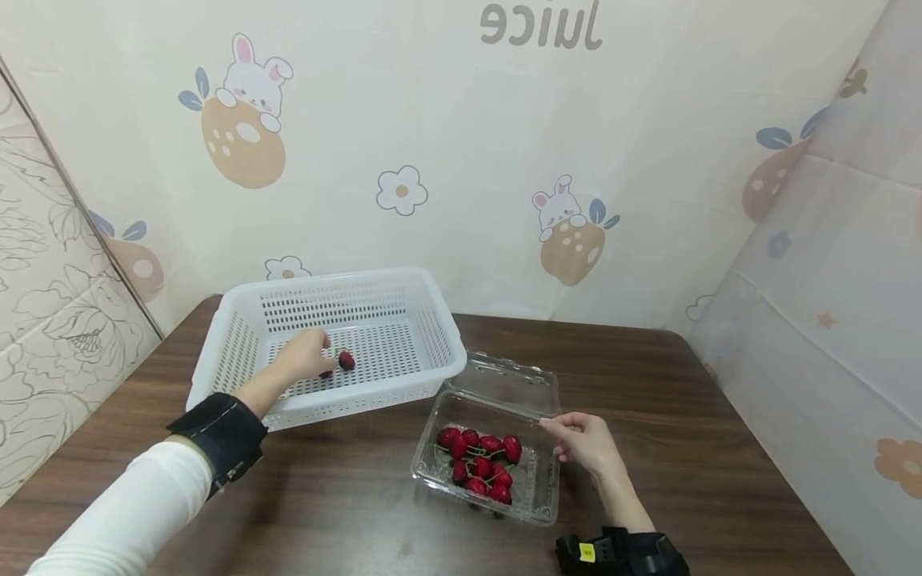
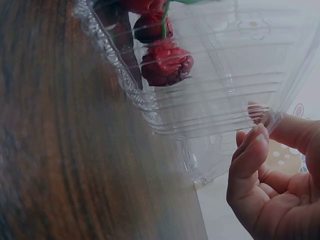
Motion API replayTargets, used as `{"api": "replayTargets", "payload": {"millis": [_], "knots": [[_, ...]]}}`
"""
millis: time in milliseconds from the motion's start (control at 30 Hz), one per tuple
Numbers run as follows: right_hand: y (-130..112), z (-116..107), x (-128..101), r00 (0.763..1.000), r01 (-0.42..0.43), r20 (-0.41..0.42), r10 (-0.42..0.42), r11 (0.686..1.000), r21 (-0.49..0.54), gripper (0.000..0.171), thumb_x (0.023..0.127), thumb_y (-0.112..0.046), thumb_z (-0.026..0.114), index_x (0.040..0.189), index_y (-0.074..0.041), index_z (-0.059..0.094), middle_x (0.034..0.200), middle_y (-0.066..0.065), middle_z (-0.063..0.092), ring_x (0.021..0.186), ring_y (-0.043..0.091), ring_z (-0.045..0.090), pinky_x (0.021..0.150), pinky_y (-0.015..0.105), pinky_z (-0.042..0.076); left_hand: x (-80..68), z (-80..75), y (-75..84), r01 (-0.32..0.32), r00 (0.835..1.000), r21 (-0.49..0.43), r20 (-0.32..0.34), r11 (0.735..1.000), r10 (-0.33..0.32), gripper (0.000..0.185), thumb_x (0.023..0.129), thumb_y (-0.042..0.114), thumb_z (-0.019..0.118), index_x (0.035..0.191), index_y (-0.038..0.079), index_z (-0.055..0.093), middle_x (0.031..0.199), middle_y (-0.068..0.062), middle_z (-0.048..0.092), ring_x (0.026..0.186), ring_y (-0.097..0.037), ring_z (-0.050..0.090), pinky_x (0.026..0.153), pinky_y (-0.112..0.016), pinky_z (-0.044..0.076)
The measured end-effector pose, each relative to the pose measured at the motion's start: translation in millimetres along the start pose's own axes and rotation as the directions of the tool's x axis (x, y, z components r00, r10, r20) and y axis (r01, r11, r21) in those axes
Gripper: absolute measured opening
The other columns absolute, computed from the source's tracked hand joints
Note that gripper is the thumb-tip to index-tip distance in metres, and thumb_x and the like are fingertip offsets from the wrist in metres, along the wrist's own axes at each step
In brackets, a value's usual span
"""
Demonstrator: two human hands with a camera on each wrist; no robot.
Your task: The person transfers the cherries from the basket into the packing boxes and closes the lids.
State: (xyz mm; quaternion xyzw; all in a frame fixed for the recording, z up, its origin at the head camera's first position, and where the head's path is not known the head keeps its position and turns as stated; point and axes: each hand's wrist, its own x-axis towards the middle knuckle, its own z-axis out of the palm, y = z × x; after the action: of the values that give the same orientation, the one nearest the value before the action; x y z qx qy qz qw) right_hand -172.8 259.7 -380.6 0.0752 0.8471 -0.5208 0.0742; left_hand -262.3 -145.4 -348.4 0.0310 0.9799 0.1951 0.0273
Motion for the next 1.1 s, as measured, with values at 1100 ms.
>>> {"api": "replayTargets", "payload": {"millis": [1100], "knots": [[-1.2, -0.1, 0.1, 1.0, -0.016, 0.01, 0.016, 1.0, 0.02, 0.041, 0.083, -0.029, 0.062, 0.096, 0.009, 0.056, 0.065, 0.003, 0.052, 0.055, 0.012, 0.051, 0.054, 0.026, 0.048, 1.0, 8.6, -3.9, -0.008, 0.989, 0.051, 0.147, 0.999, 0.0, 0.019, 0.072, 0.006, 0.063, 0.088, -0.004, 0.061, 0.076, -0.011, 0.058, 0.068, -0.022, 0.052, 0.069, -0.036, 0.044]]}}
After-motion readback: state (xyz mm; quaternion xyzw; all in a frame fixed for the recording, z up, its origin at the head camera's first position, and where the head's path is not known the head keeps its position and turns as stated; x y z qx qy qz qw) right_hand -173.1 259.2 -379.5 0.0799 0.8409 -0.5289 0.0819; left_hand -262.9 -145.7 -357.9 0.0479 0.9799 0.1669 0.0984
